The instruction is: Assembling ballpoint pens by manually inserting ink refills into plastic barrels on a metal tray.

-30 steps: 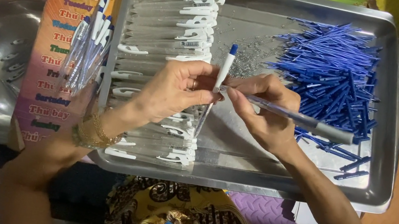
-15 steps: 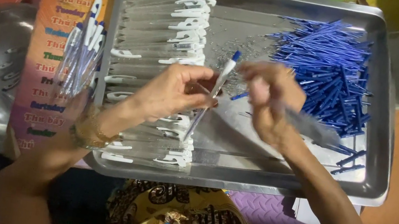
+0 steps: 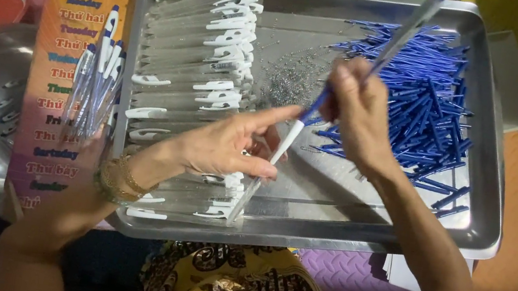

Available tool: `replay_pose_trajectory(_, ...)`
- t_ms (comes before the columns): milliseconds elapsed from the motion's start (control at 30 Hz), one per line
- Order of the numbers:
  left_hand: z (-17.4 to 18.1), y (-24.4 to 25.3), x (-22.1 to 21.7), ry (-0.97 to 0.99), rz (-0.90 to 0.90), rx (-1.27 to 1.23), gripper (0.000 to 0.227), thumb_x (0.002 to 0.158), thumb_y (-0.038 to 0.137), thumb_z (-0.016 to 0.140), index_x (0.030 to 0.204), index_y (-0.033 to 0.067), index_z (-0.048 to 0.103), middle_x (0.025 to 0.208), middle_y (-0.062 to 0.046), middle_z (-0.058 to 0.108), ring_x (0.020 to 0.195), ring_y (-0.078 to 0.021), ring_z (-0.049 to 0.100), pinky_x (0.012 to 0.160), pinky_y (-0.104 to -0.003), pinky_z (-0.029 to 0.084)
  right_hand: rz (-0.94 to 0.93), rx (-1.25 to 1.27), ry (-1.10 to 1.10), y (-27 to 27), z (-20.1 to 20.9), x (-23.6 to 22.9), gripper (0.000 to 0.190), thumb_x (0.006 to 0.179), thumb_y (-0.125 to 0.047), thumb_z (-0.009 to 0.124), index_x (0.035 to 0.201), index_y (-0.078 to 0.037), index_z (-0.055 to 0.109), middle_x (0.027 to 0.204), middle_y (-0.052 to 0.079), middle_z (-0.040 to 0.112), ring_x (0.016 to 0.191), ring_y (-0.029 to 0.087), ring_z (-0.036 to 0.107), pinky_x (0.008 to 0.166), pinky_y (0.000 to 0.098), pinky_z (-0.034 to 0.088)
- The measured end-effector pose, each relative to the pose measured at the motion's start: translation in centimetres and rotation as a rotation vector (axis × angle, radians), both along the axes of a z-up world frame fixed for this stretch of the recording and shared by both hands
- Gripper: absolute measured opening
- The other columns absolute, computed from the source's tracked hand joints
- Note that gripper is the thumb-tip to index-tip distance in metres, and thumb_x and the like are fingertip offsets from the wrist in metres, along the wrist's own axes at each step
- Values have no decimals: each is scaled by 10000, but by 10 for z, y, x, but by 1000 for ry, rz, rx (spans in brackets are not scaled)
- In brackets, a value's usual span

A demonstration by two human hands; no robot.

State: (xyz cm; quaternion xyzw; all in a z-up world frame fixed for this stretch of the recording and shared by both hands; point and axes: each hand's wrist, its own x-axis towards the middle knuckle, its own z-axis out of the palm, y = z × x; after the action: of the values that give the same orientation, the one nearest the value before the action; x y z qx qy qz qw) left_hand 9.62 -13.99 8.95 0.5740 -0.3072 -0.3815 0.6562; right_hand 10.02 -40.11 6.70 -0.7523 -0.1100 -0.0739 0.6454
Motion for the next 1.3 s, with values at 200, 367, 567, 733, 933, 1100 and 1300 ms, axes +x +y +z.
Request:
replay_pose_trajectory(200,-2,5,2,254,-72,162,1051,889,-82,791,1777,197,304,1111,-121,644,883,-208,718,758,-318,699,-191,109,72,-54,41,5,265,1236,-264,407,1005,-151,475,860,-16,480,678,86,489,597,243,500)
replay_pose_trajectory(367,3,7,5,295,-48,162,1079,864,-83,804,1777,196,303,1115,-123,652,921,-231,735,798,-346,710,-304,-464,218,-120,30,-18,314,1308,-318,440,1125,-100,573,861,26,559,650,130,514,556,279,444)
replay_pose_trajectory(567,10,3,14,309,-67,195,1043,889,-55,782,1778,209,304,1154,-134,649,869,-227,763,716,-308,693,-298,-973,-28,-124,20,-40,327,1284,-181,502,1413,84,644,1084,230,605,819,294,549,667,434,456)
replay_pose_trajectory(733,14,-11,22,291,-137,150,1074,899,-67,777,1795,171,235,1181,-161,648,803,-205,738,655,-296,678,-46,-272,419,-41,57,-32,427,1138,-211,519,1508,-41,648,1199,145,772,986,223,744,874,309,644)
replay_pose_trajectory(933,22,-15,28,303,-119,209,1067,878,-21,788,1779,177,252,1305,-209,710,815,-244,801,696,-303,705,258,160,260,-26,24,-4,296,1160,-284,617,1024,-31,691,812,30,579,656,120,508,610,261,418)
replay_pose_trajectory(1100,10,-1,28,329,-85,121,966,880,-16,814,1725,67,353,1107,-189,642,874,-265,801,738,-398,759,-93,44,120,-62,-4,21,401,1235,-350,593,1040,-21,713,607,109,602,496,191,626,520,281,469)
replay_pose_trajectory(1300,-11,3,50,493,-77,236,994,899,-64,794,1756,121,327,954,-205,763,786,-308,802,579,-283,661,-174,-207,-87,-93,5,31,379,1333,-157,471,972,-125,585,760,-5,548,591,86,495,542,245,443)
